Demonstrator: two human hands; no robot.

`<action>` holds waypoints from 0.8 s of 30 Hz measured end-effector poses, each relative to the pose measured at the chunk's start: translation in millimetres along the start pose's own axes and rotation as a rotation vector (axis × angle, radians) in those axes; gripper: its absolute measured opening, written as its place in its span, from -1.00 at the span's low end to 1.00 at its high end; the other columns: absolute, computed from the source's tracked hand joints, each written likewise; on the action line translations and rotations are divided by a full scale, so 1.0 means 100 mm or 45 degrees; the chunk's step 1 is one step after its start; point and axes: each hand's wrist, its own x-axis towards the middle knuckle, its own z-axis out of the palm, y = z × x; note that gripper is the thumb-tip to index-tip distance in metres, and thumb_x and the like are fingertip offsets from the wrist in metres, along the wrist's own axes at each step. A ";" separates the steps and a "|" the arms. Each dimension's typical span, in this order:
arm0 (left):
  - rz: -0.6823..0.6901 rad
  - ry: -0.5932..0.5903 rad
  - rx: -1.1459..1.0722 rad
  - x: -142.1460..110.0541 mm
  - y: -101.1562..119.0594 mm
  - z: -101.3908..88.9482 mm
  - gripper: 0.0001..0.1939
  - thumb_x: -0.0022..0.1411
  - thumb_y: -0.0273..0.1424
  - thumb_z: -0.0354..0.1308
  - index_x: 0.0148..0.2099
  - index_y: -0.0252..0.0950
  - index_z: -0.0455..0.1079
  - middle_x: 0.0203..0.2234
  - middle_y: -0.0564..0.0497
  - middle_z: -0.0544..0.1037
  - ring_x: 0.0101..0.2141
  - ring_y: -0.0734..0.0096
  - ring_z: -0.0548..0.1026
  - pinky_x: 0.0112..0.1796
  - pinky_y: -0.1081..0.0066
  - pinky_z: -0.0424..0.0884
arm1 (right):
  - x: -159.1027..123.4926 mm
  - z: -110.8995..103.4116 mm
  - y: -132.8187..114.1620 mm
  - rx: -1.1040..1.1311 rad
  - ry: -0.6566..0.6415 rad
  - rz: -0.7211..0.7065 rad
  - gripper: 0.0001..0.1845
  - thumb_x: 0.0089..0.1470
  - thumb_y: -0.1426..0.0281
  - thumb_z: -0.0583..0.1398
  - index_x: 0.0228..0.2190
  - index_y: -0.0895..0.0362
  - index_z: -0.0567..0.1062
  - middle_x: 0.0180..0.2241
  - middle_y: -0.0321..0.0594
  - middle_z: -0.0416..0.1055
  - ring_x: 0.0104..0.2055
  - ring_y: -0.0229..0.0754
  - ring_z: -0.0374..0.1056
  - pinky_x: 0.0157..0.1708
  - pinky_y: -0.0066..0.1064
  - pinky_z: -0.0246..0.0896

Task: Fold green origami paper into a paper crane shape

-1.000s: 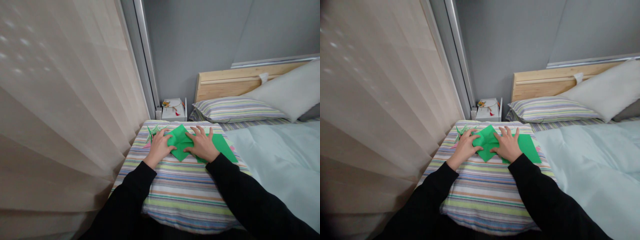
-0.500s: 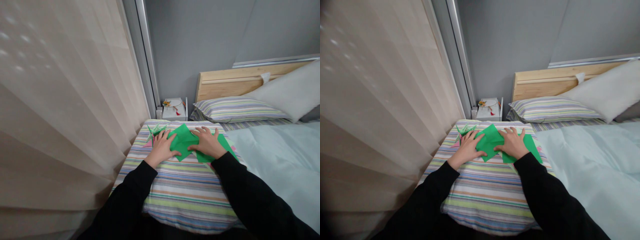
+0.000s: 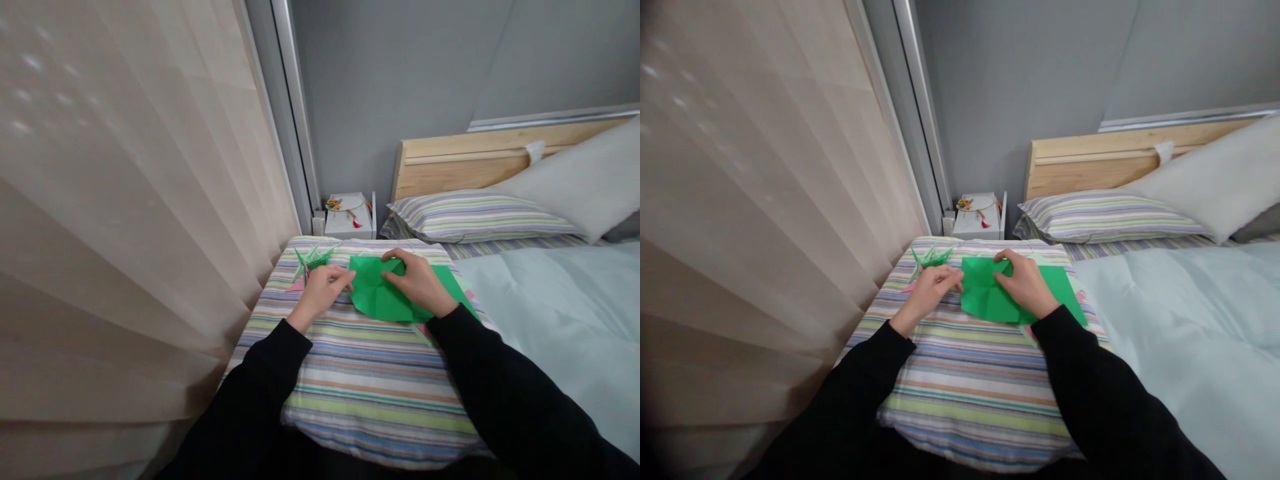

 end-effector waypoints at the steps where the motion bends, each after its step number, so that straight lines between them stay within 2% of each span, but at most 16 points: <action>1: -0.017 0.052 -0.016 0.01 -0.03 0.01 -0.63 0.27 -0.21 0.19 -0.55 -0.24 0.46 -0.46 -0.02 0.58 -0.25 0.20 0.57 -0.11 0.24 0.42 | 0.00 0.00 -0.02 0.039 0.003 -0.024 -0.73 0.05 0.37 0.22 -0.16 0.11 0.53 -0.18 -0.14 0.60 -0.11 0.04 0.49 -0.04 -0.14 0.31; 3: -0.098 0.263 -0.031 0.03 -0.10 0.03 -0.78 0.14 -0.26 0.32 -0.42 -0.26 0.43 -0.37 -0.01 0.57 -0.27 0.25 0.55 -0.16 0.26 0.44 | -0.01 -0.01 -0.06 0.111 0.013 -0.068 -0.71 0.04 0.37 0.22 -0.15 0.12 0.51 -0.16 -0.14 0.58 -0.09 0.03 0.47 -0.03 -0.16 0.29; 5: -0.181 0.413 -0.103 0.06 -0.15 0.04 -0.68 0.01 -0.30 0.42 -0.23 -0.27 0.41 -0.23 -0.03 0.56 -0.27 0.29 0.54 -0.19 0.29 0.46 | -0.02 -0.02 -0.10 0.181 0.034 -0.086 -0.66 0.03 0.36 0.24 -0.10 0.11 0.48 -0.12 -0.13 0.56 -0.09 0.02 0.45 -0.05 -0.18 0.29; 6: -0.209 0.425 -0.177 0.06 -0.16 0.04 -0.59 -0.03 -0.32 0.45 -0.15 -0.27 0.40 -0.18 -0.05 0.57 -0.25 0.29 0.55 -0.19 0.29 0.47 | -0.02 -0.02 -0.12 0.219 0.047 -0.081 -0.63 0.03 0.35 0.25 -0.08 0.11 0.47 -0.11 -0.13 0.54 -0.11 0.00 0.44 -0.09 -0.20 0.29; 8: -0.253 0.308 -0.392 0.06 -0.14 0.05 -0.54 -0.03 -0.30 0.46 -0.09 -0.28 0.42 -0.15 -0.09 0.60 -0.20 0.23 0.58 -0.16 0.26 0.49 | -0.02 -0.03 -0.16 0.297 0.079 -0.058 -0.62 0.02 0.32 0.27 -0.08 0.10 0.46 -0.12 -0.15 0.52 -0.19 -0.05 0.42 -0.18 -0.24 0.30; 10: -0.310 0.121 -0.618 0.05 -0.09 0.05 -0.56 -0.01 -0.24 0.45 -0.10 -0.30 0.48 -0.19 -0.10 0.65 -0.19 0.16 0.60 -0.14 0.22 0.51 | -0.03 -0.03 -0.19 0.352 0.122 -0.037 -0.68 0.01 0.29 0.30 -0.16 0.09 0.47 -0.18 -0.19 0.51 -0.26 -0.09 0.39 -0.25 -0.27 0.29; 12: -0.370 -0.003 -0.765 0.02 -0.05 0.06 -0.57 -0.01 -0.20 0.46 -0.13 -0.33 0.54 -0.21 -0.11 0.68 -0.20 0.11 0.63 -0.13 0.18 0.53 | -0.03 -0.02 -0.21 0.394 0.144 -0.031 -0.75 0.01 0.27 0.32 -0.26 0.08 0.47 -0.29 -0.25 0.49 -0.32 -0.11 0.37 -0.29 -0.28 0.28; 16: -0.400 -0.071 -0.888 -0.01 -0.01 0.07 -0.50 -0.07 -0.22 0.51 -0.10 -0.36 0.58 -0.20 -0.15 0.69 -0.15 0.02 0.64 -0.09 0.12 0.54 | -0.04 -0.01 -0.22 0.562 0.121 0.025 -0.77 0.01 0.24 0.36 -0.34 0.08 0.49 -0.42 -0.30 0.48 -0.37 -0.12 0.38 -0.32 -0.28 0.31; 20: -0.436 -0.121 -1.061 -0.02 0.02 0.05 -0.46 -0.10 -0.26 0.54 -0.06 -0.33 0.57 -0.21 -0.14 0.70 -0.11 0.01 0.64 -0.01 0.07 0.51 | -0.04 -0.01 -0.23 0.940 0.098 0.222 -0.71 -0.05 0.21 0.41 -0.31 0.09 0.54 -0.32 -0.26 0.61 -0.33 -0.11 0.49 -0.28 -0.26 0.42; 24: -0.541 -0.178 -1.128 -0.04 0.08 0.03 -0.47 -0.12 -0.29 0.55 -0.08 -0.34 0.56 -0.19 -0.17 0.70 -0.14 0.00 0.65 -0.02 0.04 0.52 | -0.04 -0.01 -0.28 1.264 0.067 0.371 -0.65 -0.11 0.21 0.45 -0.29 0.07 0.54 -0.27 -0.25 0.65 -0.29 -0.10 0.56 -0.28 -0.27 0.50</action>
